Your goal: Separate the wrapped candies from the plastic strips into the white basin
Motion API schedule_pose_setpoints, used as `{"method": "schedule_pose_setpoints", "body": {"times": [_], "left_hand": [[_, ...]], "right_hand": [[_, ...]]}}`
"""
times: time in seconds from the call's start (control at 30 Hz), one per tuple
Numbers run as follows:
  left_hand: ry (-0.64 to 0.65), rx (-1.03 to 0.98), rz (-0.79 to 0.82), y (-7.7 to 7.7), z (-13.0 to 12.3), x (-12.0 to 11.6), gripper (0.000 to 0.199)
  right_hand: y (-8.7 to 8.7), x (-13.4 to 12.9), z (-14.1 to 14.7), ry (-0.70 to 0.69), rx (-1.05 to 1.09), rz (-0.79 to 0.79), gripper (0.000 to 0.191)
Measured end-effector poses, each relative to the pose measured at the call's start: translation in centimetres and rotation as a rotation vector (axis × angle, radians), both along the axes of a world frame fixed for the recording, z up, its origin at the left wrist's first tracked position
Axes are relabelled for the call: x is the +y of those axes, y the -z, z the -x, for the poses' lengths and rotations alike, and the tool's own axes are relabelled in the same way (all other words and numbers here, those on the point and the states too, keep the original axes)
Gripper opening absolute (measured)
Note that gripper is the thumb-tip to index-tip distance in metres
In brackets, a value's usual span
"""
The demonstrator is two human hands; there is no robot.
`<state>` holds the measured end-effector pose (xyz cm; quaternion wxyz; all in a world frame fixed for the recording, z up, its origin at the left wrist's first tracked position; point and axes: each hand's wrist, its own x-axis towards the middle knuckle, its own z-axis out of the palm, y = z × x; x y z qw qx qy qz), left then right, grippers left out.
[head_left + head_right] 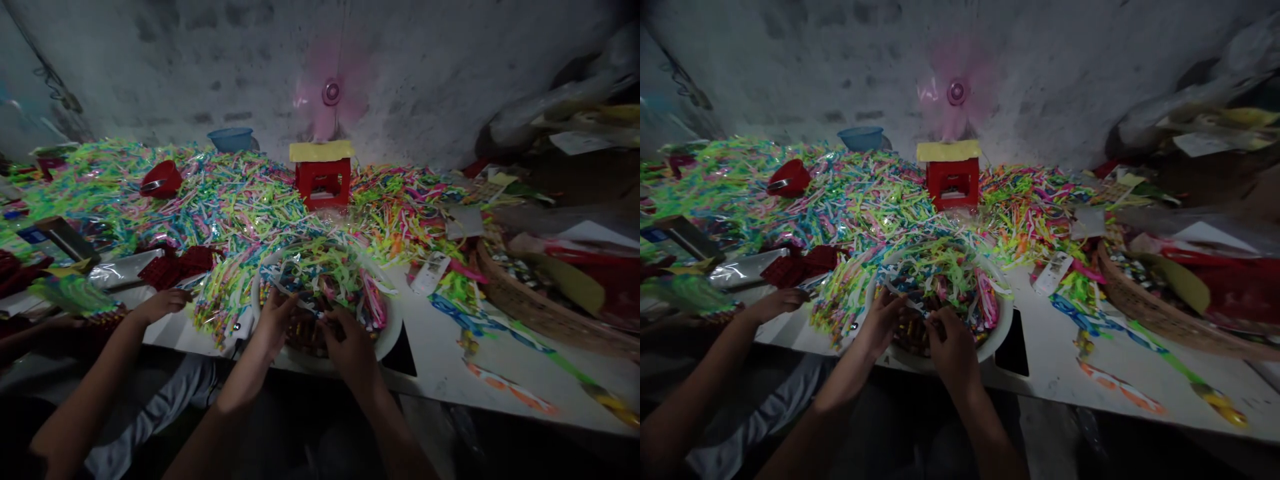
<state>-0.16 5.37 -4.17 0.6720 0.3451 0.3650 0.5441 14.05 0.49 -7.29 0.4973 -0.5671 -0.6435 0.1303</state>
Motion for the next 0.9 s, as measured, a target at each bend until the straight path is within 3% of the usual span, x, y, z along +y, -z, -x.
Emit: {"method": "schedule_pose_setpoints", "body": {"times": [0.33, 0.53, 0.63, 0.8, 0.9], "left_hand": [[-0.111, 0.003, -0.092, 0.2, -0.3, -0.1, 0.034], [-0.018, -0.010, -0.081, 0.0, -0.3, -0.4, 0.049], [0.042, -0.016, -0.076, -0.1, -0.1, -0.5, 0.050], [0.055, -0.018, -0.098, 0.1, -0.4, -0.7, 0.048], [0.066, -0.009, -0.125, 0.4, -0.6, -0.9, 0.046]], "right_hand": [[-0.6, -0.3, 0.1, -0.041, -0.032, 0.056, 0.009], [-1.2, 0.3, -0.9, -0.203, 0.145, 0.310, 0.026], [-1.1, 0.6, -1.2, -0.282, 0.125, 0.354, 0.028], [-0.6, 0.3, -0.4, -0.085, -0.059, 0.264, 0.024], [-0.7, 0.1, -0.2, -0.065, -0.051, 0.254, 0.024]]}}
